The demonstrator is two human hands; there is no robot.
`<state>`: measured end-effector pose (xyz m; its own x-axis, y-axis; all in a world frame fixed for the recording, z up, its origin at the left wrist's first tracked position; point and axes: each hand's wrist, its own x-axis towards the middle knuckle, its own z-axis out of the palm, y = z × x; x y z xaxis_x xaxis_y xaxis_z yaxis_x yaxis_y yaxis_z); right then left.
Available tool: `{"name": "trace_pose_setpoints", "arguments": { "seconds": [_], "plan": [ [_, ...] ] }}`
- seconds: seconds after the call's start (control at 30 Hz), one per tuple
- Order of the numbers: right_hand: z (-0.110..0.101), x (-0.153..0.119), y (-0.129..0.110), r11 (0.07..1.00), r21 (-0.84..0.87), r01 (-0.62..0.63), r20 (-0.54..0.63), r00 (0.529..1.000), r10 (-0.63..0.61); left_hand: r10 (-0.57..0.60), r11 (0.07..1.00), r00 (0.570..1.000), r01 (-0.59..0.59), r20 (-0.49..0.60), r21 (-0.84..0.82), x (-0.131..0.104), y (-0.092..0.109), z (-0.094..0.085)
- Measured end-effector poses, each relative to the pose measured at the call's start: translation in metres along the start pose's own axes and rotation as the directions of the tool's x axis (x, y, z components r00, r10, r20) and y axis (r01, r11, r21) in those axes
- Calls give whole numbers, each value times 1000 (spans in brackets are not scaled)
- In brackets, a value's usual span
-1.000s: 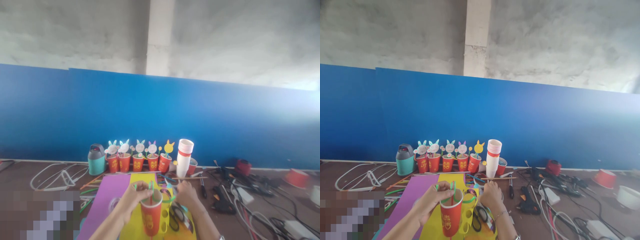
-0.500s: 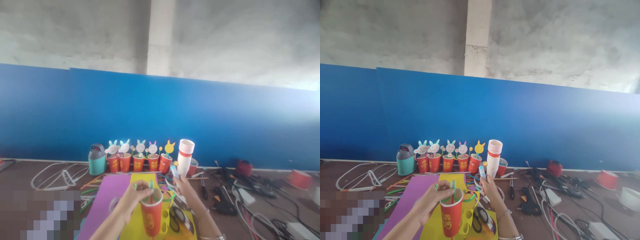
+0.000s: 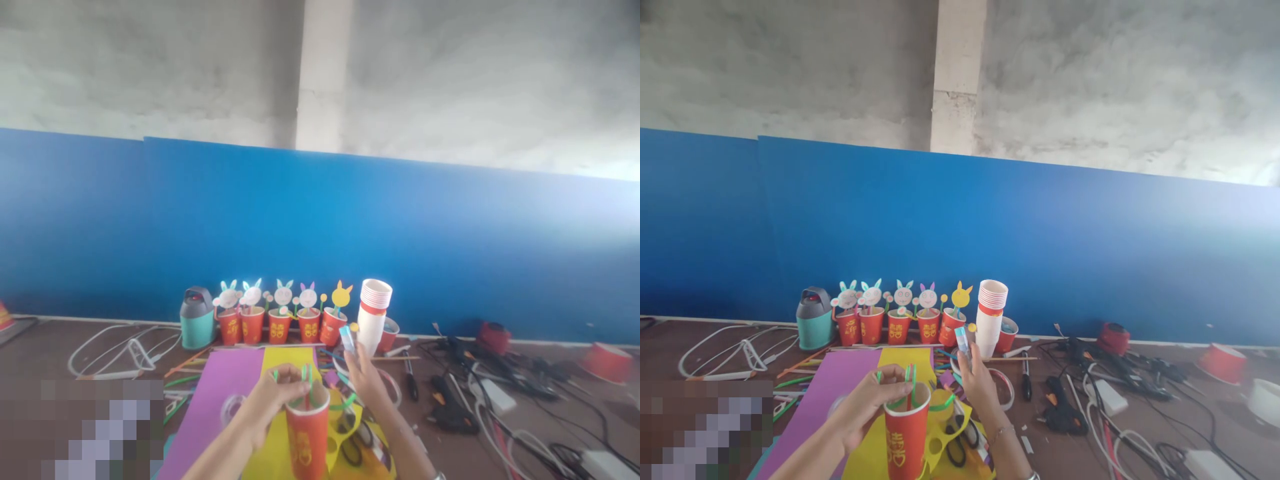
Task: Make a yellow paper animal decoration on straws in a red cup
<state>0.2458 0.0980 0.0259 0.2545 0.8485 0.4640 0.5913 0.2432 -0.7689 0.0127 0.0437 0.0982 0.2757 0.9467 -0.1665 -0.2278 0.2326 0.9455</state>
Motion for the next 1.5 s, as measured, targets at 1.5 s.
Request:
{"name": "trace_pose_setpoints", "arguments": {
  "seconds": [1.5],
  "plan": [
    [-48,11,-46,964,9,-265,232,938,256,113,962,988,-84,-100,261,-1,5,-1]
  ]
}}
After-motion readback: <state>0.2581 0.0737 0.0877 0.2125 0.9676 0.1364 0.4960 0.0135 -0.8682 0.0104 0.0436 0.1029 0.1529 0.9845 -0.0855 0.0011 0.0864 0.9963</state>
